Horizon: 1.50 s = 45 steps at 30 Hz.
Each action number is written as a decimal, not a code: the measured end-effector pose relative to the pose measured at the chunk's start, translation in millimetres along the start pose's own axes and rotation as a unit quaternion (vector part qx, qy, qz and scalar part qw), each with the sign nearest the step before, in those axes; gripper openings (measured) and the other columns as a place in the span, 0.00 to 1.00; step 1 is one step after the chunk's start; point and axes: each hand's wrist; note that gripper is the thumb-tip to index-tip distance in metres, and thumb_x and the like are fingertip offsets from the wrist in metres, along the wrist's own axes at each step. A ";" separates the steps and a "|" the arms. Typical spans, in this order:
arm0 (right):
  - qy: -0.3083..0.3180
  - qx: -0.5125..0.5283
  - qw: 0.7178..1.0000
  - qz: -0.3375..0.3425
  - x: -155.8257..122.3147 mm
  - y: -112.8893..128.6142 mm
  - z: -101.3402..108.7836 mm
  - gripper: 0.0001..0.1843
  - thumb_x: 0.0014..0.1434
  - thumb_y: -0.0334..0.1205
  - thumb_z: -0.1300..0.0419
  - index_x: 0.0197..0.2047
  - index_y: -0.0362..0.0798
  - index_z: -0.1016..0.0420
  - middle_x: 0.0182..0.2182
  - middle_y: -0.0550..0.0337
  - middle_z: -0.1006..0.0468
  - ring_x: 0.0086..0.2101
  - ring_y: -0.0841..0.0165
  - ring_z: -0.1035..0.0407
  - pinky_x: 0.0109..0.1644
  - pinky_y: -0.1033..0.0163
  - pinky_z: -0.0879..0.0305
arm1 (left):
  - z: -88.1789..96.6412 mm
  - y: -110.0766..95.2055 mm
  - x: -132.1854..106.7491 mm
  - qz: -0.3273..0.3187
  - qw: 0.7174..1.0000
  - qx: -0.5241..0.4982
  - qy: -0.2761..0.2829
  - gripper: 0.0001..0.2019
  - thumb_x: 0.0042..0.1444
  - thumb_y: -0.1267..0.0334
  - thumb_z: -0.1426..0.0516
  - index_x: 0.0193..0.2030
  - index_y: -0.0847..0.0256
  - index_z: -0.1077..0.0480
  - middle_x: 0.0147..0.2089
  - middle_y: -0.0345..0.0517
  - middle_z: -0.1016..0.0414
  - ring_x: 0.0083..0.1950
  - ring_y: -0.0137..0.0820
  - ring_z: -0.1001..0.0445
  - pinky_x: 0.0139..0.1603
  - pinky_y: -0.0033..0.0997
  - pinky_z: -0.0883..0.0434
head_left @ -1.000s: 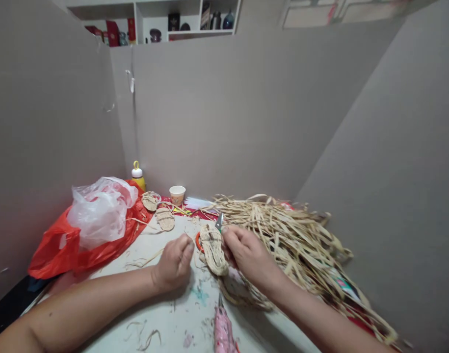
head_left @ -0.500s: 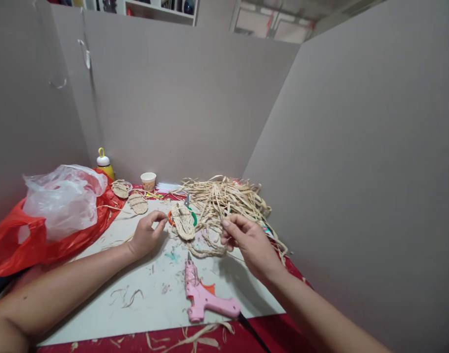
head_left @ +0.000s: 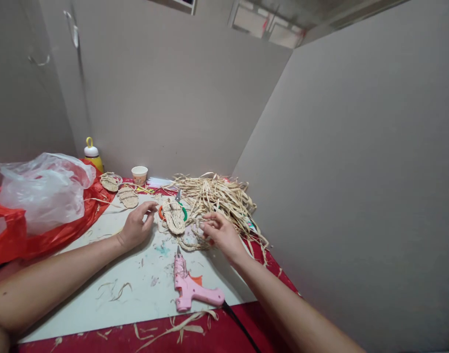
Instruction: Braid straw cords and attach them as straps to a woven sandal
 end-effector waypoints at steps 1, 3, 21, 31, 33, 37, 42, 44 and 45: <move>0.007 -0.014 1.000 -0.007 6.9 0.2 -6.7 0.19 0.47 0.44 0.32 0.41 0.48 0.30 0.27 0.65 0.24 0.20 0.71 0.32 0.18 0.69 0.43 | -0.3 0.4 0.0 0.008 1.000 -0.004 0.000 0.13 0.46 0.66 0.40 0.41 0.57 0.25 0.38 0.46 0.23 0.40 0.37 0.26 0.48 0.34 0.31; 0.022 -0.048 0.998 -0.026 24.2 -1.4 -21.0 0.21 0.51 0.39 0.33 0.47 0.47 0.31 0.32 0.61 0.22 0.22 0.71 0.31 0.20 0.68 0.39 | -0.8 1.9 0.1 0.023 1.000 -0.012 0.002 0.12 0.47 0.65 0.39 0.41 0.56 0.26 0.39 0.45 0.23 0.41 0.37 0.25 0.48 0.34 0.31; 0.082 -0.035 0.993 -0.083 87.2 -0.4 -68.5 0.17 0.64 0.42 0.41 0.55 0.45 0.31 0.50 0.52 0.27 0.43 0.62 0.27 0.45 0.52 0.28 | -2.9 13.1 22.7 0.252 0.948 -0.183 -0.060 0.15 0.47 0.60 0.39 0.41 0.59 0.36 0.34 0.43 0.24 0.28 0.29 0.25 0.26 0.27 0.29; 0.096 0.156 0.983 0.012 40.0 29.3 -64.9 0.29 0.42 0.39 0.30 0.50 0.46 0.27 0.29 0.66 0.28 0.23 0.76 0.40 0.22 0.70 0.46 | 9.8 -44.6 26.8 0.302 0.903 -0.290 0.095 0.17 0.46 0.54 0.33 0.35 0.65 0.25 0.34 0.49 0.22 0.34 0.30 0.25 0.37 0.29 0.28; 0.110 0.171 0.979 0.017 30.1 32.5 -63.0 0.30 0.40 0.38 0.29 0.49 0.46 0.26 0.30 0.64 0.27 0.23 0.75 0.40 0.23 0.70 0.45 | 12.4 -53.7 25.7 0.289 0.905 -0.291 0.115 0.16 0.45 0.57 0.33 0.37 0.65 0.24 0.35 0.48 0.22 0.34 0.29 0.26 0.37 0.28 0.29; 0.169 0.226 0.959 0.005 17.1 39.0 -47.2 0.24 0.42 0.37 0.30 0.46 0.48 0.22 0.38 0.58 0.25 0.27 0.74 0.37 0.25 0.69 0.40 | 16.5 -66.4 23.4 0.267 0.914 -0.274 0.136 0.13 0.48 0.58 0.34 0.38 0.64 0.23 0.35 0.46 0.22 0.34 0.29 0.28 0.36 0.28 0.31; 0.149 0.239 0.960 0.007 12.8 45.6 -31.4 0.15 0.47 0.44 0.31 0.39 0.47 0.19 0.29 0.60 0.25 0.24 0.74 0.36 0.26 0.69 0.40 | 15.9 -79.0 17.8 0.260 0.923 -0.234 0.162 0.09 0.50 0.59 0.35 0.34 0.63 0.23 0.33 0.42 0.24 0.33 0.28 0.30 0.35 0.28 0.34; 0.162 0.200 0.966 0.025 10.8 48.8 -31.1 0.13 0.46 0.44 0.29 0.34 0.47 0.20 0.25 0.63 0.27 0.22 0.75 0.39 0.26 0.69 0.41 | 13.6 -83.4 13.9 0.261 0.923 -0.221 0.177 0.09 0.50 0.60 0.36 0.35 0.62 0.23 0.32 0.42 0.24 0.33 0.28 0.31 0.35 0.28 0.35; 0.177 0.185 0.966 0.035 9.5 50.7 -31.6 0.12 0.45 0.43 0.29 0.32 0.46 0.20 0.24 0.64 0.27 0.22 0.75 0.39 0.27 0.68 0.41 | 12.2 -85.3 11.7 0.263 0.921 -0.219 0.187 0.09 0.51 0.60 0.36 0.36 0.62 0.22 0.32 0.42 0.24 0.33 0.28 0.30 0.36 0.28 0.35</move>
Point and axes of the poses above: each hand's wrist, its own x-axis towards the middle knuckle, its own z-axis out of the back of the hand, y = z × x
